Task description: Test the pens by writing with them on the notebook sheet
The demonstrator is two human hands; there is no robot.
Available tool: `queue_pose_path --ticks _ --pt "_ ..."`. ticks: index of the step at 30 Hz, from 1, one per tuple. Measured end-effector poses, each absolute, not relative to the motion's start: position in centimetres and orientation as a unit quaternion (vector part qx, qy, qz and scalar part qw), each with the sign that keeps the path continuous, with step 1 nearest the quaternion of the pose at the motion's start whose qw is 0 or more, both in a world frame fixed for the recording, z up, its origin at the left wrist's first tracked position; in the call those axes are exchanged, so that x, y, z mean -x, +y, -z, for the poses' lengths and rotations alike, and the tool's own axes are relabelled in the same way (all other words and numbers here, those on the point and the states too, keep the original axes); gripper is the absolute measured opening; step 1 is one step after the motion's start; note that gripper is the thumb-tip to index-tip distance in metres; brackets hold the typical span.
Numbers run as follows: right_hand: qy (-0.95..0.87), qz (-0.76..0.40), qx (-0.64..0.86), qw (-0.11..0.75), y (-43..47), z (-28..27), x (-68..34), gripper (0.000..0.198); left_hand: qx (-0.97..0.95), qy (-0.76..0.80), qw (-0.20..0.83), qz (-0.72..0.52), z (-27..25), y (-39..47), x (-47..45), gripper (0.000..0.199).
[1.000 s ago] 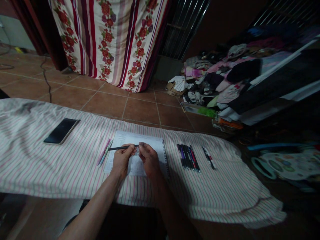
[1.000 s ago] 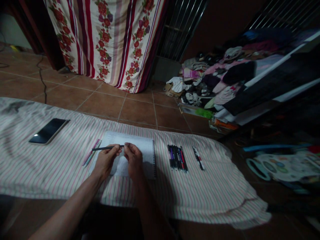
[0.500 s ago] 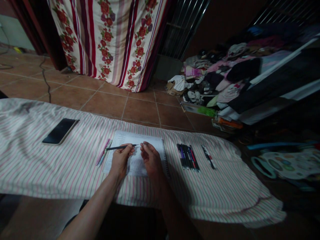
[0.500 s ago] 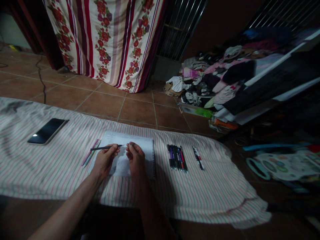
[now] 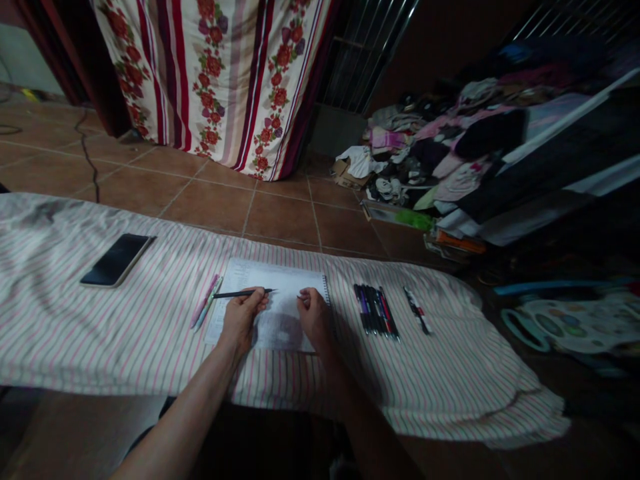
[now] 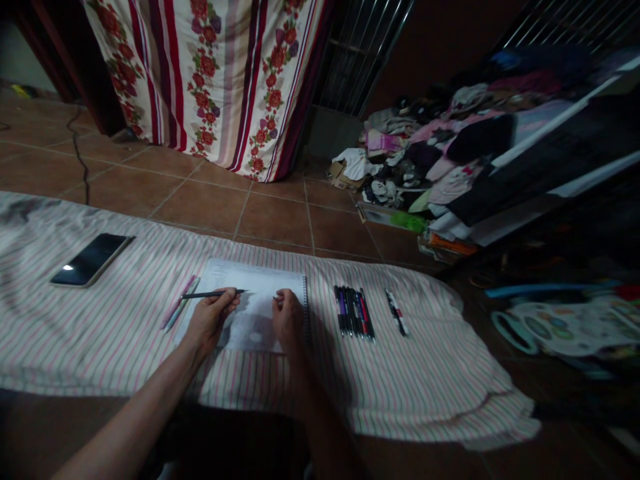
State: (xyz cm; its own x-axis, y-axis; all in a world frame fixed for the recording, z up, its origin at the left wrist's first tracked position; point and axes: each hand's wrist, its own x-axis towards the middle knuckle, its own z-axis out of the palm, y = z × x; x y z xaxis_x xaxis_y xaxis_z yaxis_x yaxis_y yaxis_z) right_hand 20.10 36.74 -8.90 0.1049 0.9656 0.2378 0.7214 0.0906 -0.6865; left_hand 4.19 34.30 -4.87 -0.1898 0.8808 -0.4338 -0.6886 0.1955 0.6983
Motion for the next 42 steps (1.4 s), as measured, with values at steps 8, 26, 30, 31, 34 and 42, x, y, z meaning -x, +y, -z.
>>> queue_pose_path --ticks 8,26,30,31,34,42 --pt "-0.706 -0.093 0.643 0.282 37.2 9.2 -21.6 0.011 -0.111 0.460 0.638 -0.607 5.6 34.4 -5.0 0.020" --pt "-0.405 -0.478 0.613 0.481 32.9 7.1 -20.0 0.030 -0.099 0.431 0.705 -0.554 5.7 33.3 -7.7 0.011" --pt "-0.325 -0.551 0.585 0.498 32.6 6.5 -19.2 0.032 -0.123 0.411 0.718 -0.548 5.9 33.0 -7.7 0.021" --pt "-0.310 -0.561 0.580 0.503 32.6 6.4 -19.1 0.032 -0.130 0.407 0.719 -0.548 5.9 32.9 -7.7 0.023" --pt "-0.288 -0.578 0.565 0.514 32.8 6.3 -18.7 0.030 -0.141 0.398 0.720 -0.551 5.9 33.0 -7.6 0.028" --pt "-0.231 -0.603 0.539 0.540 33.2 5.9 -17.7 0.023 -0.123 0.415 0.713 -0.552 5.1 33.2 -7.3 0.024"
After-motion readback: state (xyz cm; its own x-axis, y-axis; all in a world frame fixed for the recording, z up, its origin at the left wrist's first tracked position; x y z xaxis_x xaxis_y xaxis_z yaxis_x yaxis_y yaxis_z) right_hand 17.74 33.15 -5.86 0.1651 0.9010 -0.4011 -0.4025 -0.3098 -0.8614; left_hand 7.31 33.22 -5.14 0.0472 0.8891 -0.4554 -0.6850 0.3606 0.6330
